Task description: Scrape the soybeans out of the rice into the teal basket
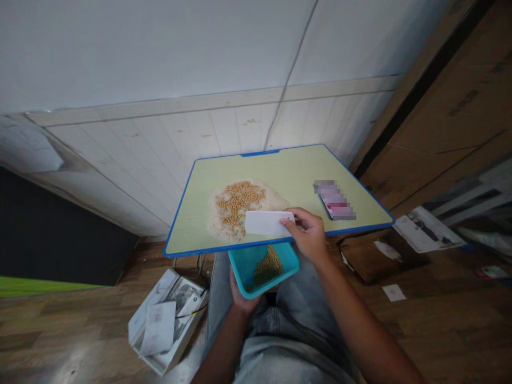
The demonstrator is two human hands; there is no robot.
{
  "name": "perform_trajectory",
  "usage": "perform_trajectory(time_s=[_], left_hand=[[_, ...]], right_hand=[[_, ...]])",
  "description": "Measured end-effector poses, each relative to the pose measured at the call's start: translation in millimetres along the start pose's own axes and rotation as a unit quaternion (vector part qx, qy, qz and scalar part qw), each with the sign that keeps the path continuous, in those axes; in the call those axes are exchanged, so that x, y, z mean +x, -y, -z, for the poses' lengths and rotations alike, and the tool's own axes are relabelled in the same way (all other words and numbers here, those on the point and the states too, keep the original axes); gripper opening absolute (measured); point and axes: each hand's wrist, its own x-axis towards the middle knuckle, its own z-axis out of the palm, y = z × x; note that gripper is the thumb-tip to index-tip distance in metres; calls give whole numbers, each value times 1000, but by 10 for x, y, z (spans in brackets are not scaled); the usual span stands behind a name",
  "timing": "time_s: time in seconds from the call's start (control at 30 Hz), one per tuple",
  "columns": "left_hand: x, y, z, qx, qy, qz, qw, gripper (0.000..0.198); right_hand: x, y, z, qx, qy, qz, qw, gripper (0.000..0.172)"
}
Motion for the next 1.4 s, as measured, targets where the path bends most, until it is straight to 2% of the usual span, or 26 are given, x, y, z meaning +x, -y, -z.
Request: perform_trajectory(time_s=[0.1,0.17,0.33,0.43,0.57,0.77,0.93,1.07,1.17,1.4], left_hand=[[17,2,25,12,16,-8,1000,64],[21,0,30,6,18,-9,1000,62],[1,1,5,-36,-12,0,999,59],[-19,0,-22,-25,-7,-3,1000,63],[-55,-17,-90,-6,-13,-5,1000,71],[-88,-27,-176,-5,-20,-14,1000,63],[-56,-19,-137,-24,-14,-11,1000,51],[-41,-18,-114,2,-2,-19,1000,54],[-31,-11,-96,-16,-8,-25,1000,53],[-16,-2,-26,-11,5,-3,1000,61]], right_hand=[[21,-8,-4,-3,-49,-19,999,24],[24,-6,-31,4,-59,-22,998,25],[13,22,-141,20,-34,-7,999,22],[8,30,-179,18,-12,5,1000,19],[-1,17,-168,16,10,14,1000,21],[-6,9,-146,24,23,10,999,23],[-11,18,-142,33,36,4,999,23],[-13,29,-115,41,45,2,998,21],[-10,41,-90,42,49,-5,998,24],[0,61,-55,49,51,-13,997,27]])
